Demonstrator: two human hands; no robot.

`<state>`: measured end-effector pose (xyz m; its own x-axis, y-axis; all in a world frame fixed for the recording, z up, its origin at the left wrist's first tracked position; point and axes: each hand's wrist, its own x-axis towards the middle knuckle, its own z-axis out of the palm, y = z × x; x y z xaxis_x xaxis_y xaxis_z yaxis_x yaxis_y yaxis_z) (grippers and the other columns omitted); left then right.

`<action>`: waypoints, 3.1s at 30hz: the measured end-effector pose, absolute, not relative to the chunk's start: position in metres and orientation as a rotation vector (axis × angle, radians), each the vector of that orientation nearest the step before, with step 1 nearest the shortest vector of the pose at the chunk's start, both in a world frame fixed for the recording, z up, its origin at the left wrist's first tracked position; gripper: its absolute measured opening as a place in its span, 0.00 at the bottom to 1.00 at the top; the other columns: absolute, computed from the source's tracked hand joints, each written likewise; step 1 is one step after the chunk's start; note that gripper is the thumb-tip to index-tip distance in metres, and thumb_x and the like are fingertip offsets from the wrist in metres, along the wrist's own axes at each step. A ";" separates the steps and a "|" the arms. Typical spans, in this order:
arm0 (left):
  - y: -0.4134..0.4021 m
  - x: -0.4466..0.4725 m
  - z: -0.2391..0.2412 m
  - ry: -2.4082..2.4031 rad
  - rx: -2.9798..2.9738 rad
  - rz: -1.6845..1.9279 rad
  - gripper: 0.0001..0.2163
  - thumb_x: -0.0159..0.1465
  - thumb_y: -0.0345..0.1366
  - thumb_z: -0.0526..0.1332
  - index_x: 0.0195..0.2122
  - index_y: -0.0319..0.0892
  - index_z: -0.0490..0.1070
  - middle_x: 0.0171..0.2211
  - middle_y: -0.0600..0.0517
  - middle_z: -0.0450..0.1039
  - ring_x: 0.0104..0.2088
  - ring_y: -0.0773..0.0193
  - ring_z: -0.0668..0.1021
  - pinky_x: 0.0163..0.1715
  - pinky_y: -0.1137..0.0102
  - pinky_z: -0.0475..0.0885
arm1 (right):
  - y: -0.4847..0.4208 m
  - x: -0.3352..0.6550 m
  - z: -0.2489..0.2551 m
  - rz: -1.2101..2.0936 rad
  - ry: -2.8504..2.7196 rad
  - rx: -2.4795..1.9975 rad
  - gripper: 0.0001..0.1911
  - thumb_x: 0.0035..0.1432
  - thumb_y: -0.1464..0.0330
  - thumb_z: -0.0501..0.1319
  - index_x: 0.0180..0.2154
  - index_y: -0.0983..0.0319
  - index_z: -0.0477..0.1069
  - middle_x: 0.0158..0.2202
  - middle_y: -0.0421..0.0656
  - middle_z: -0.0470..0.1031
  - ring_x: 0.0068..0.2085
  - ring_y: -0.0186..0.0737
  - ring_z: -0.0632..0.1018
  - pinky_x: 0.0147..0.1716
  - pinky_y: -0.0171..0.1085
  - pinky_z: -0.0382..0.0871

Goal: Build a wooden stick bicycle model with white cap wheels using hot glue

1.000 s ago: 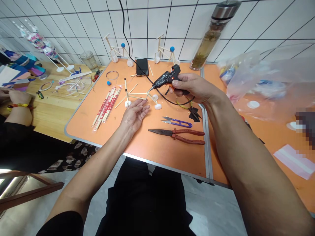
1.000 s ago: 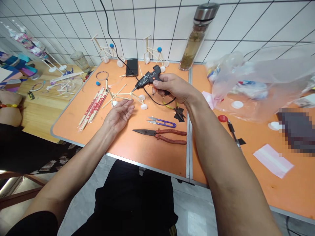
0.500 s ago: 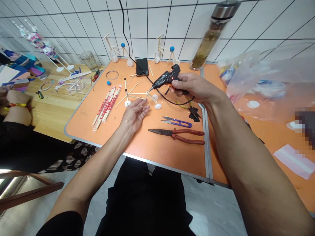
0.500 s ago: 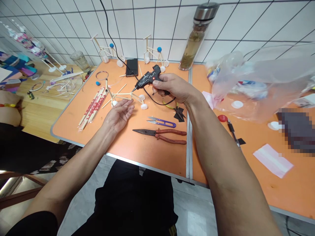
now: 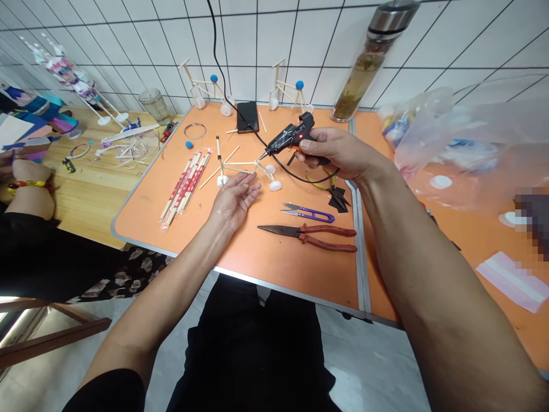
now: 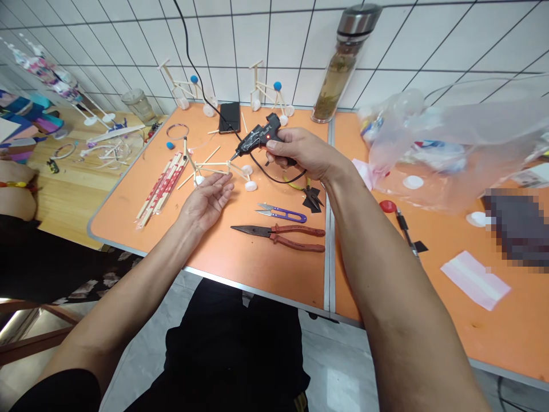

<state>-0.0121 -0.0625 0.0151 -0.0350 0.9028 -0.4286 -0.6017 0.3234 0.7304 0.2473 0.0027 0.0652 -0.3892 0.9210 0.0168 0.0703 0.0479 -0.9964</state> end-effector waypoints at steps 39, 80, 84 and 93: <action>-0.062 -0.014 0.010 1.013 0.392 1.242 0.18 0.71 0.17 0.61 0.56 0.39 0.81 0.61 0.43 0.88 0.37 0.71 0.89 0.47 0.77 0.86 | 0.004 0.250 0.063 1.437 -1.587 -1.073 0.18 0.62 0.59 0.82 0.34 0.59 0.77 0.31 0.42 0.77 0.28 0.32 0.67 0.21 0.34 0.55; -0.064 -0.014 0.014 1.023 0.418 1.240 0.19 0.72 0.18 0.60 0.58 0.39 0.81 0.63 0.43 0.87 0.37 0.71 0.88 0.45 0.77 0.86 | 0.050 0.284 0.002 1.244 -0.813 -1.281 0.14 0.74 0.66 0.73 0.35 0.59 0.74 0.28 0.44 0.81 0.23 0.29 0.72 0.18 0.25 0.67; -0.064 -0.013 0.014 1.031 0.423 1.242 0.18 0.72 0.17 0.60 0.57 0.39 0.81 0.64 0.43 0.86 0.38 0.71 0.89 0.48 0.76 0.86 | 0.051 0.284 -0.001 1.238 -0.733 -1.292 0.13 0.78 0.69 0.66 0.36 0.60 0.74 0.30 0.45 0.80 0.24 0.28 0.72 0.19 0.24 0.67; -0.064 -0.013 0.015 1.033 0.421 1.240 0.24 0.72 0.17 0.60 0.65 0.40 0.80 0.65 0.43 0.86 0.38 0.71 0.89 0.51 0.75 0.87 | 0.050 0.285 0.000 1.276 -0.655 -1.273 0.15 0.79 0.73 0.61 0.35 0.62 0.75 0.30 0.46 0.79 0.24 0.28 0.73 0.20 0.23 0.68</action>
<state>-0.0134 -0.0638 0.0149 -0.0274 0.9115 -0.4105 -0.5687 0.3235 0.7563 0.2854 0.0496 0.0004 0.2502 0.9296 -0.2707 -0.3221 -0.1837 -0.9287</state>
